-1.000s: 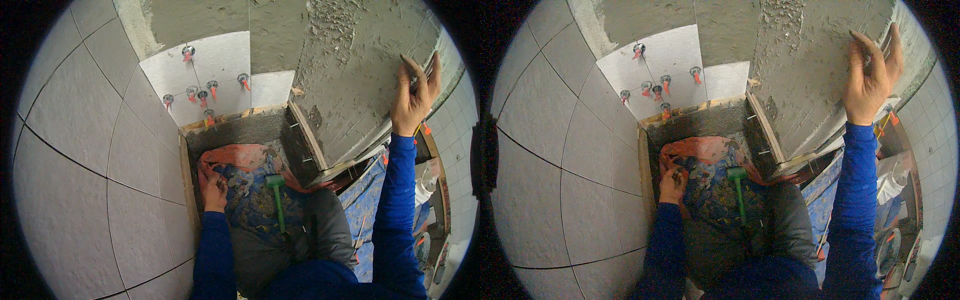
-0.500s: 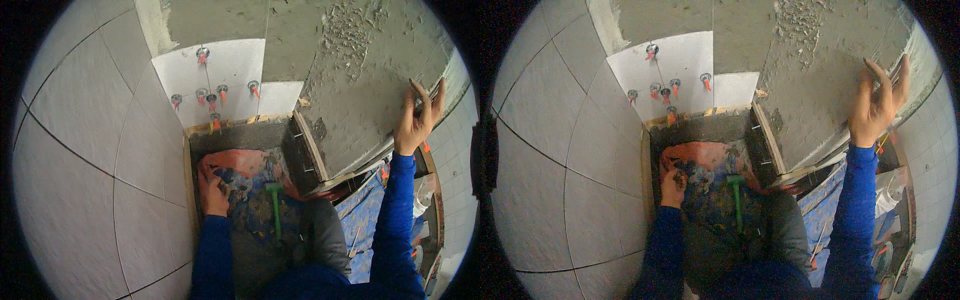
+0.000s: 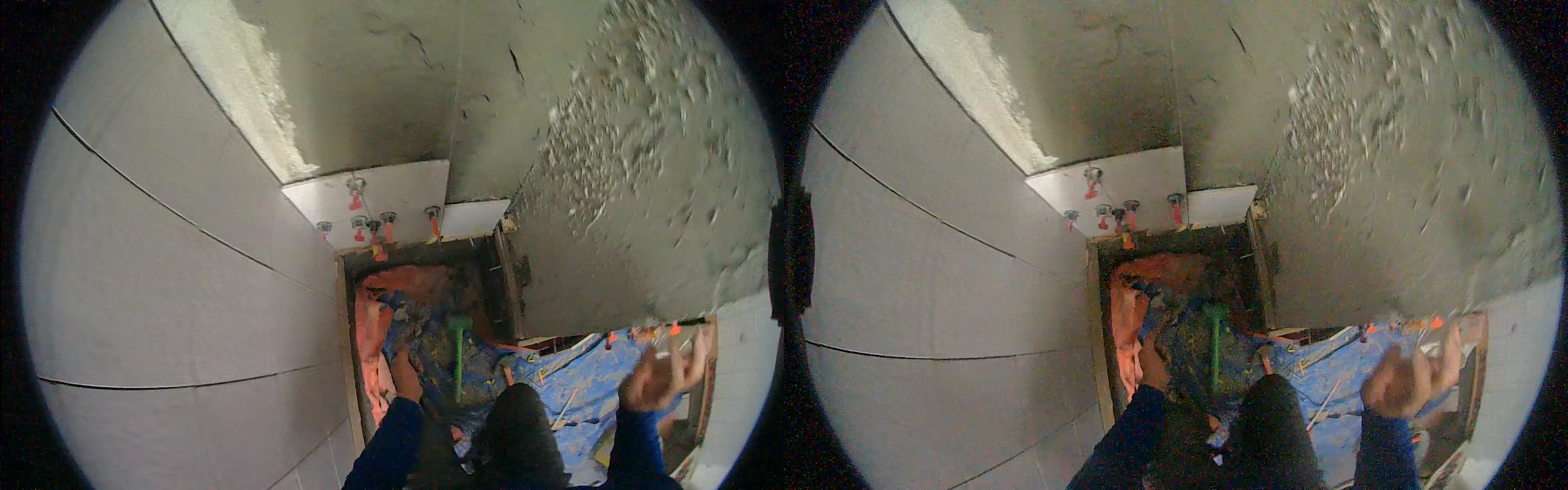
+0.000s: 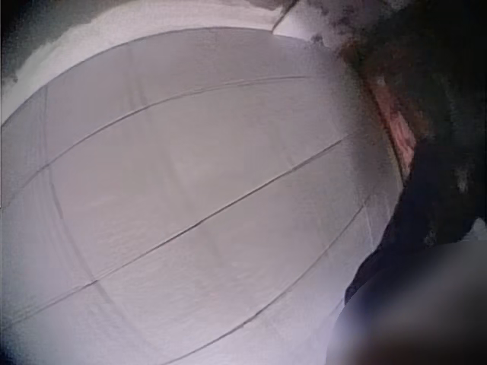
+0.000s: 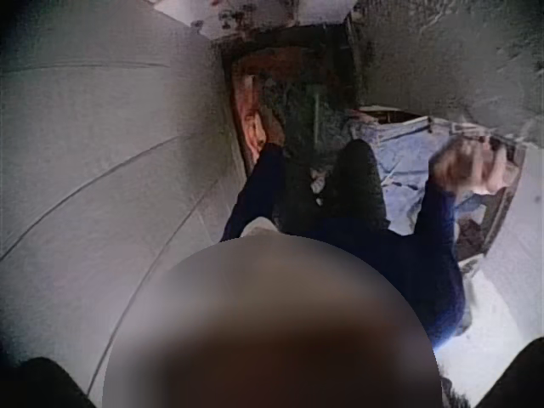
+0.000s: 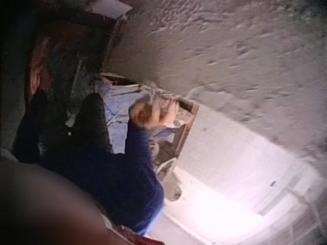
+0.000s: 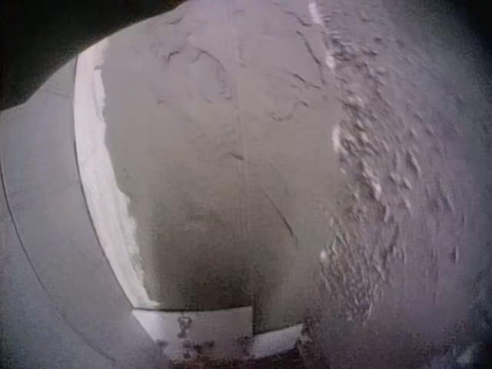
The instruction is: The person installs white wall tiles on a cemented wall using a notched trowel to apply adhesive, places tiles with red leveling clips, and taps them with a green rubber mallet to secure them.
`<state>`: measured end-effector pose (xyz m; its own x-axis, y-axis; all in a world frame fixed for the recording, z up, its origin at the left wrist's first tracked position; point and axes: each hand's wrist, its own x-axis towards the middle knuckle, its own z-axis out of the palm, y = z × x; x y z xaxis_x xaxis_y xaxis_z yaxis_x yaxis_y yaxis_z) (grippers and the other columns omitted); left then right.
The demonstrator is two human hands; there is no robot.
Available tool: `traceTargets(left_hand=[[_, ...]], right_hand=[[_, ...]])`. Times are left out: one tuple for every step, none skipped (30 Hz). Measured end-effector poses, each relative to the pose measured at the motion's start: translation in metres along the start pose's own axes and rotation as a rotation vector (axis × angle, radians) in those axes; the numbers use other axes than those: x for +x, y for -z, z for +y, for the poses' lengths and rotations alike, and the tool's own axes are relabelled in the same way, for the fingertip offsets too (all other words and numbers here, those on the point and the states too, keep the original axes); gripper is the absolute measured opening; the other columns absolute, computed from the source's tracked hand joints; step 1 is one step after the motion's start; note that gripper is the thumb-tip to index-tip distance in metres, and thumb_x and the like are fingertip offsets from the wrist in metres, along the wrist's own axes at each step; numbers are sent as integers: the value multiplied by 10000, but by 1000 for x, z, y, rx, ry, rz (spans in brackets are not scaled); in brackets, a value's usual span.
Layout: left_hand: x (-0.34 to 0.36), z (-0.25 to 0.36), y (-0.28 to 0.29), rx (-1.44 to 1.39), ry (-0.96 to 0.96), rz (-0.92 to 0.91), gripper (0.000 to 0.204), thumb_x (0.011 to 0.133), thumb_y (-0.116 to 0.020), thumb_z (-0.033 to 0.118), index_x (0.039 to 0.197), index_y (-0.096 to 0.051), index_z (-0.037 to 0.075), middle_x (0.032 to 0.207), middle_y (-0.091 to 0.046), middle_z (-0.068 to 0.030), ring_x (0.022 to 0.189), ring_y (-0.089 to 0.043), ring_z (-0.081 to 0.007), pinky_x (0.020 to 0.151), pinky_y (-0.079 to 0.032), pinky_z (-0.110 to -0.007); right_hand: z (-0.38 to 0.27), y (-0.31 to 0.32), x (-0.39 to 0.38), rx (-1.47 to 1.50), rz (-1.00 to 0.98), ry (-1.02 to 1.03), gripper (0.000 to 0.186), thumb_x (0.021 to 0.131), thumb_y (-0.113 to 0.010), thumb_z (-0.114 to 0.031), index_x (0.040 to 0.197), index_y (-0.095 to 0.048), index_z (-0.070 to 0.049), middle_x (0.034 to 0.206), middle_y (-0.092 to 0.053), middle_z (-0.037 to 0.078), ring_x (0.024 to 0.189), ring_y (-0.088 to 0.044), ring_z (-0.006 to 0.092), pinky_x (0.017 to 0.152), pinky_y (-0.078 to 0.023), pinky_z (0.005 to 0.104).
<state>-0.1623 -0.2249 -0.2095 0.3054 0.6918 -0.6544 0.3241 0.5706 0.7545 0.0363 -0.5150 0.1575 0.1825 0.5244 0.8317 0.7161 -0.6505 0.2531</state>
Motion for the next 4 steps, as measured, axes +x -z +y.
traceTargets(left_hand=[[-6,-12,8,33,55,-6,395,1025,-518,437,923,-572,60,763,-546,-5,601,-479,-139,611,-447,-351],[-7,-19,16,61,108,-20,416,1025,-533,440,1035,-591,28,856,-603,-16,655,-539,-144,611,-458,-354],[-15,-26,22,97,108,-43,460,1018,-541,458,1144,-584,18,992,-607,-49,789,-554,-157,689,-449,-348],[-25,-30,27,133,108,-66,527,1012,-548,476,1254,-578,9,1128,-611,-82,923,-569,-169,767,-440,-343]], right_hand=[[14,12,13,27,116,-9,406,963,-647,-72,1343,-507,-42,1442,-409,303,1300,-503,427,1073,-451,519],[27,24,26,183,243,-118,385,994,-613,-125,1346,-496,-23,1416,-418,314,1276,-521,423,1046,-486,497],[50,41,49,13,304,36,328,1021,-547,-133,1335,-501,-48,1356,-469,280,1218,-556,410,1017,-502,527],[77,56,77,-164,355,201,284,1048,-481,-141,1323,-506,-73,1296,-521,247,1159,-590,396,988,-518,556]])
